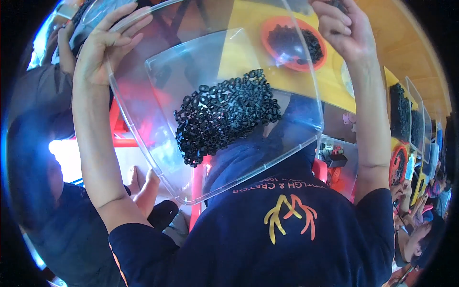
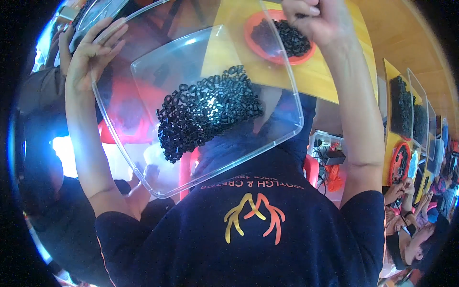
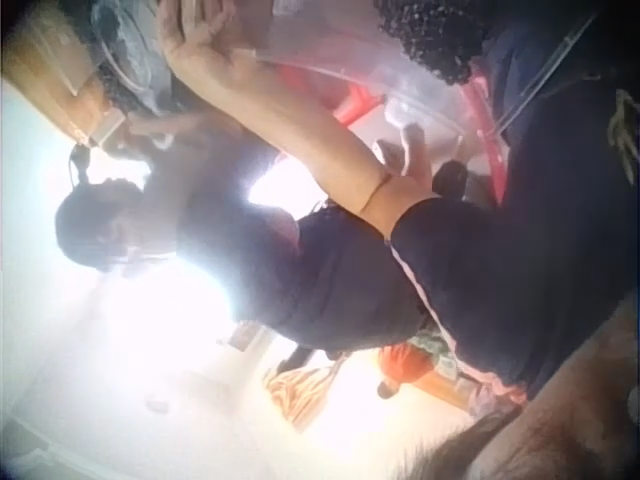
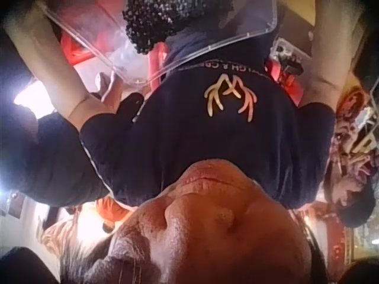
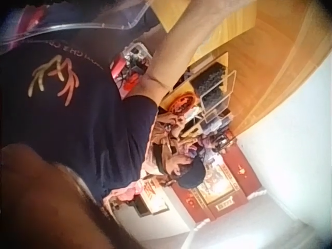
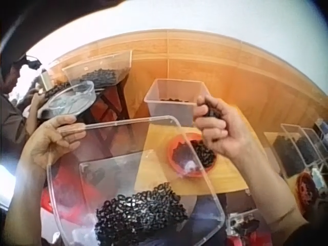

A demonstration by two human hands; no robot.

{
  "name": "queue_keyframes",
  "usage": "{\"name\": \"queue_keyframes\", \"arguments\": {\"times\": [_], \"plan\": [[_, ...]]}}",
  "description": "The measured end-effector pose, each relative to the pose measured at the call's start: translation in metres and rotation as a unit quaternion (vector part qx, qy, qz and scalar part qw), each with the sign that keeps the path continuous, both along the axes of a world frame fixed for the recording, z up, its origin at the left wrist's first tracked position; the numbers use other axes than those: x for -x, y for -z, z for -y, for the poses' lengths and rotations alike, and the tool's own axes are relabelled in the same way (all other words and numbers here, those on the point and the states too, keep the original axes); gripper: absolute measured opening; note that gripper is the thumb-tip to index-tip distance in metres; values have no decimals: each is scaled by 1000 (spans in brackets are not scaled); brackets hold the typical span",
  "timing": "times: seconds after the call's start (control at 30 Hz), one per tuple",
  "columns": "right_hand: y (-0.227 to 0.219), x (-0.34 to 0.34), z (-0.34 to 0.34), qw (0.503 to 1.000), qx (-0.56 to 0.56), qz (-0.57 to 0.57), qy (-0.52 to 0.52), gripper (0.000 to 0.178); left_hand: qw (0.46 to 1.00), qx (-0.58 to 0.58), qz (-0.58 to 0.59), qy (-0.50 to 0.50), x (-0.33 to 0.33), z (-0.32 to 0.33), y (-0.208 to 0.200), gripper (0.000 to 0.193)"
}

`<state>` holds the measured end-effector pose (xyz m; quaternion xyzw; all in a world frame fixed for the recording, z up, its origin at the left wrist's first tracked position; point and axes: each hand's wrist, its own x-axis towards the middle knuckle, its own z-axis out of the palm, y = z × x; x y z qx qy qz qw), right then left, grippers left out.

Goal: The person assembles small plastic components by hand, inserting tiny beads into them.

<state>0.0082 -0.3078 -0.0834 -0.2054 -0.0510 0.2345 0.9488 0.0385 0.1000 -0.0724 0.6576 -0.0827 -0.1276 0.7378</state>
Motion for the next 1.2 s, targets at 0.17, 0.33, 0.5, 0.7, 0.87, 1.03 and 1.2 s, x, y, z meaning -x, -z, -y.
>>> {"name": "queue_keyframes", "arguments": {"times": [0.17,0.33,0.5,0.7,0.87,1.03,1.2], "plan": [[87,-68,92,976,117,66,171,21,1000,3,-3,-2,-1,8,-1,70],[124,-71,67,831,451,39,323,32,999,1,-15,-36,5,8,-2,70],[149,-71,45,557,715,191,376,44,998,12,-8,-59,9,2,-1,70],[155,-50,39,475,768,281,326,38,998,28,-4,-60,11,2,2,69],[157,-51,54,470,723,360,355,36,998,28,2,-56,12,-1,-1,69],[67,-2,-1,584,600,347,422,20,998,21,5,-58,4,5,6,69],[72,61,-101,526,627,575,5,19,999,17,3,-31,12,-2,-6,69]]}}
